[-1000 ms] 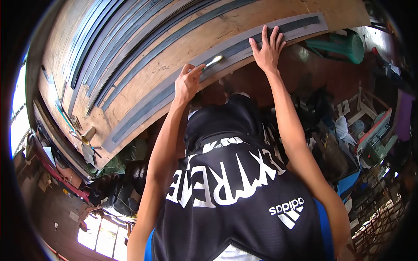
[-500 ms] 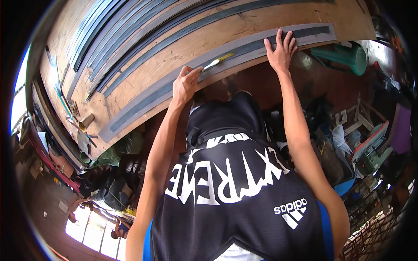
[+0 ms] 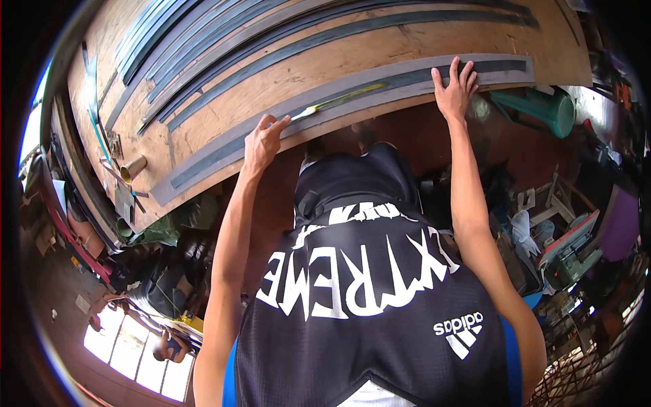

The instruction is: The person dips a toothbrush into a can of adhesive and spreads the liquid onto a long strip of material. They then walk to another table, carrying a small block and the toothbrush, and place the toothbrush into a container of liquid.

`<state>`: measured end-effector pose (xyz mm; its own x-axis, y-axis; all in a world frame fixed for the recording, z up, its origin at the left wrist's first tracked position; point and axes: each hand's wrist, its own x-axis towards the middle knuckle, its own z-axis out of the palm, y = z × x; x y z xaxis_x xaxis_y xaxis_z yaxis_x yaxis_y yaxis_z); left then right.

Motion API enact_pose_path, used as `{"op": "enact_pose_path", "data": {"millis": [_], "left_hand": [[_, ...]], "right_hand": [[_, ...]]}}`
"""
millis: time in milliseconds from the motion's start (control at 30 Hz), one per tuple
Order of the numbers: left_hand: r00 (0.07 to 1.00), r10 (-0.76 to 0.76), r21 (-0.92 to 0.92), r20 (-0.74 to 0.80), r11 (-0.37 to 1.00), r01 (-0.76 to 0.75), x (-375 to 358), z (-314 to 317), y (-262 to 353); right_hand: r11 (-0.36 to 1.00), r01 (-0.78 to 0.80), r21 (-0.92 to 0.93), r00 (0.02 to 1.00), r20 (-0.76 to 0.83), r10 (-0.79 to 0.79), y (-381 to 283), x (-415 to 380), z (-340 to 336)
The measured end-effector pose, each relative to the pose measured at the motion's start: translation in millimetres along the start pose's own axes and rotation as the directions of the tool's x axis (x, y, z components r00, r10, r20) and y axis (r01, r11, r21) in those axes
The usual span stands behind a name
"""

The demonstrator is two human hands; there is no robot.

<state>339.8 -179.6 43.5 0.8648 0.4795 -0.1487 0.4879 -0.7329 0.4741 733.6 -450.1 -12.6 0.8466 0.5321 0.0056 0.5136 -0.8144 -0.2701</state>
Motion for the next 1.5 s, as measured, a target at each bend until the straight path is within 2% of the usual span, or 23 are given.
{"op": "enact_pose_path", "data": {"millis": [233, 367, 600, 700, 800, 867, 967, 1200, 1500], "left_hand": [[0.998, -0.060, 0.076, 0.019, 0.995, 0.058, -36.9, -25.4, -38.7], [0.989, -0.145, 0.061, 0.029, 0.988, 0.143, -59.1, -46.8, -63.2], [0.938, -0.328, 0.199, 0.113, 0.932, 0.302, -85.9, -95.6, -90.1], [0.954, -0.294, 0.105, 0.058, 0.952, 0.287, -71.9, -103.6, -64.6], [0.984, -0.179, -0.100, -0.015, 0.979, 0.176, -33.5, -84.8, -14.9], [0.994, -0.077, -0.141, -0.075, 0.988, 0.066, -12.9, -67.4, 7.5], [0.996, -0.041, -0.210, -0.082, 0.977, 0.023, 9.2, -49.6, 28.6], [0.999, -0.052, -0.243, 0.011, 0.969, 0.054, 22.9, -16.8, 32.9], [0.999, -0.024, -0.226, 0.027, 0.974, 0.029, 31.4, 1.1, 26.8]], "right_hand": [[1.000, -0.001, -0.010, 1.000, 0.017, 0.001, 0.4, 0.8, -2.6], [1.000, 0.002, -0.009, 1.000, 0.017, -0.002, -0.1, -1.0, 1.2], [1.000, -0.014, -0.021, 1.000, 0.017, 0.015, -0.3, -0.8, 1.3], [1.000, -0.010, 0.006, 1.000, 0.008, 0.010, 1.8, 0.3, -1.2], [1.000, 0.008, 0.010, 1.000, -0.010, -0.008, -1.2, -0.7, 3.3], [1.000, 0.010, -0.008, 1.000, -0.005, -0.010, -0.9, -1.8, 4.0], [1.000, -0.009, 0.026, 1.000, 0.002, 0.009, -0.2, 0.2, 0.9], [0.999, 0.002, 0.047, 1.000, -0.003, -0.002, -1.1, -0.9, -0.4], [0.999, -0.003, 0.043, 1.000, 0.005, 0.003, -1.0, -1.0, 0.7]]}}
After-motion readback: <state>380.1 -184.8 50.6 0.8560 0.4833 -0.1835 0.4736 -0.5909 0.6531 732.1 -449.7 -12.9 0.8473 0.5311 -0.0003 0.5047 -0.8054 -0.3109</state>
